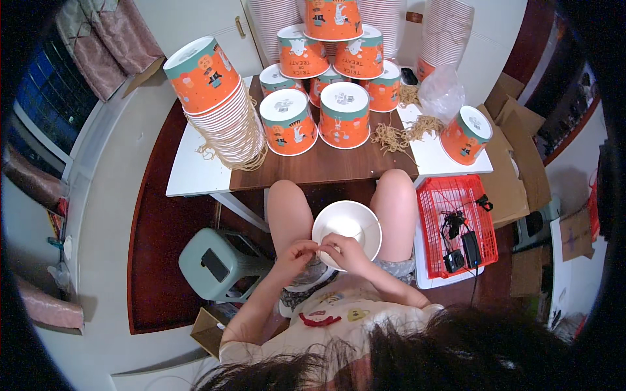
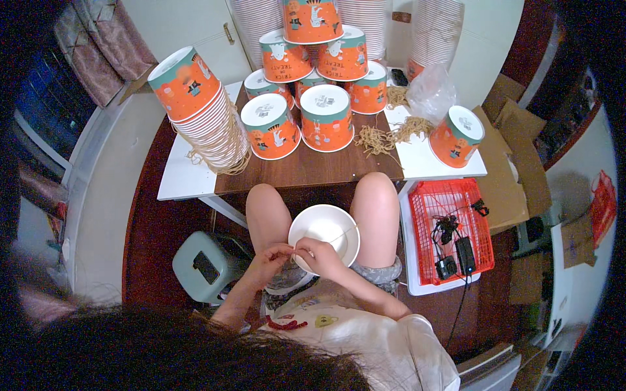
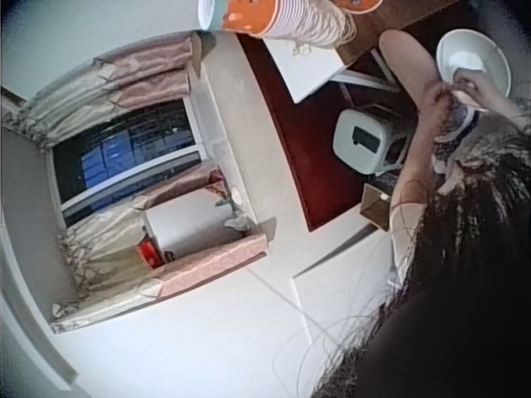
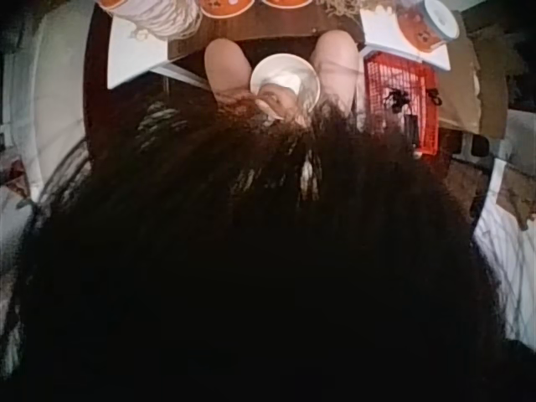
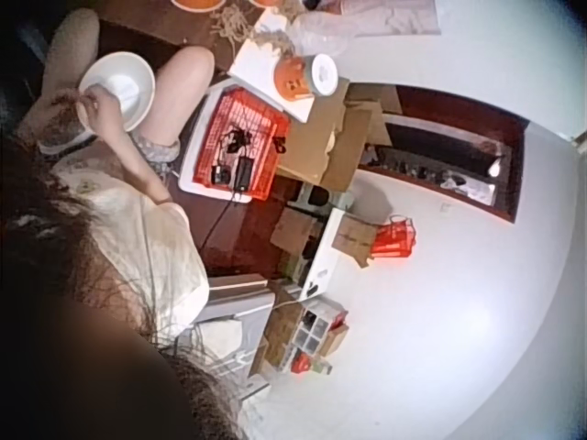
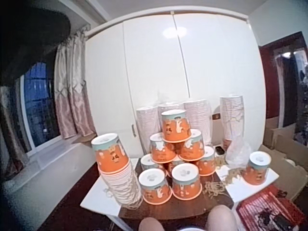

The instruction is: Thread strings through small paper buckets and stack them on a table.

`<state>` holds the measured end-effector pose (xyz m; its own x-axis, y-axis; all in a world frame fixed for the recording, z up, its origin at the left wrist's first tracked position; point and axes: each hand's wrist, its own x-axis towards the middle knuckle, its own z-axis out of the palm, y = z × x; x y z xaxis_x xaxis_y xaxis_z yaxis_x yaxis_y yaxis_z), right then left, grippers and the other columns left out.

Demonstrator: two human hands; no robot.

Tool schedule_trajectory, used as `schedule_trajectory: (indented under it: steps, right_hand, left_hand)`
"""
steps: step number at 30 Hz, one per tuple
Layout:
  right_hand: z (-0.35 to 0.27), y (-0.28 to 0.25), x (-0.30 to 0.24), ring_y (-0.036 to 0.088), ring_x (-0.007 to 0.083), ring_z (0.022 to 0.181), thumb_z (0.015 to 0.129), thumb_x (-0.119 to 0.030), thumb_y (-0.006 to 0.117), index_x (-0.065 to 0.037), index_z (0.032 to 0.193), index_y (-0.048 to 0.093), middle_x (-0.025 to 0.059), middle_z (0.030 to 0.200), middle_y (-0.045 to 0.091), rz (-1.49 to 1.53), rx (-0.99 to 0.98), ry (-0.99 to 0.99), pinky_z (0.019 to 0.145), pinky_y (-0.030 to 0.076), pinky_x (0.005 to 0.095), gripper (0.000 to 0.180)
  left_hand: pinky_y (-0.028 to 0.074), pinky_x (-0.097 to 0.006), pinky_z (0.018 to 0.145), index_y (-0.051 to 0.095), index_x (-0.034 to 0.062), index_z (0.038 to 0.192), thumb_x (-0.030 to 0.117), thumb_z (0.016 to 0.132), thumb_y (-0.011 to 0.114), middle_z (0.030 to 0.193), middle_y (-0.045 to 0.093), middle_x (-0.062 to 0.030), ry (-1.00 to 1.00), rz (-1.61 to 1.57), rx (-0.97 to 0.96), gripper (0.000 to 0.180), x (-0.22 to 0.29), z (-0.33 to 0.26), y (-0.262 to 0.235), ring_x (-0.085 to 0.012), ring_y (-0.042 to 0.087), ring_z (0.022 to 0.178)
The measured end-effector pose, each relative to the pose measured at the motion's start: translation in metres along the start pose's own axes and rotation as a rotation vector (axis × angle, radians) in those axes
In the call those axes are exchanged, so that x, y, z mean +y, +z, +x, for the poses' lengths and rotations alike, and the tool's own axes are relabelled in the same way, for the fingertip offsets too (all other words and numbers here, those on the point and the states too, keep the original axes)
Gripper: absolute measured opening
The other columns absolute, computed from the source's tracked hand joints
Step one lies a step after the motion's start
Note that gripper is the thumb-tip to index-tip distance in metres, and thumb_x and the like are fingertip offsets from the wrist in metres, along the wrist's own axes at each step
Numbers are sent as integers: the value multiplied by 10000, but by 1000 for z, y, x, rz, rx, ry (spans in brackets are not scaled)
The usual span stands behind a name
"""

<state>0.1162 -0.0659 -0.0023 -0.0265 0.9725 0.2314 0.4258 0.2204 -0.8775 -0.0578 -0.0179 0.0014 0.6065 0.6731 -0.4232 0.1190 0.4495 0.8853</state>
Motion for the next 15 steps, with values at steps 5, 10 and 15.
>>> schedule_trajectory:
  steps: [5,10,15]
  right_hand:
    - [0,3,1,578,128,632,792,-60,557,-19,819,556,61,715,578,265,-54,133,580,444,245,49]
    - [1,1,-2,531,110,584,787,-56,560,-24,823,558,51,690,552,147,-55,122,546,421,232,48]
    - [2,2,0,534,177,575,780,-71,568,-25,821,545,97,743,547,141,-31,22,532,430,270,66]
  left_hand:
    - [431,-197,653,561,32,937,26,805,521,824,566,-2,306,230,-35,138,-13,11,-1,-75,530,738]
    - [427,-204,610,576,25,903,67,799,556,788,566,-17,332,425,97,114,3,4,6,-71,522,679]
    - [424,-224,570,591,11,858,92,791,568,745,554,-46,320,617,187,108,22,-4,14,-95,528,653]
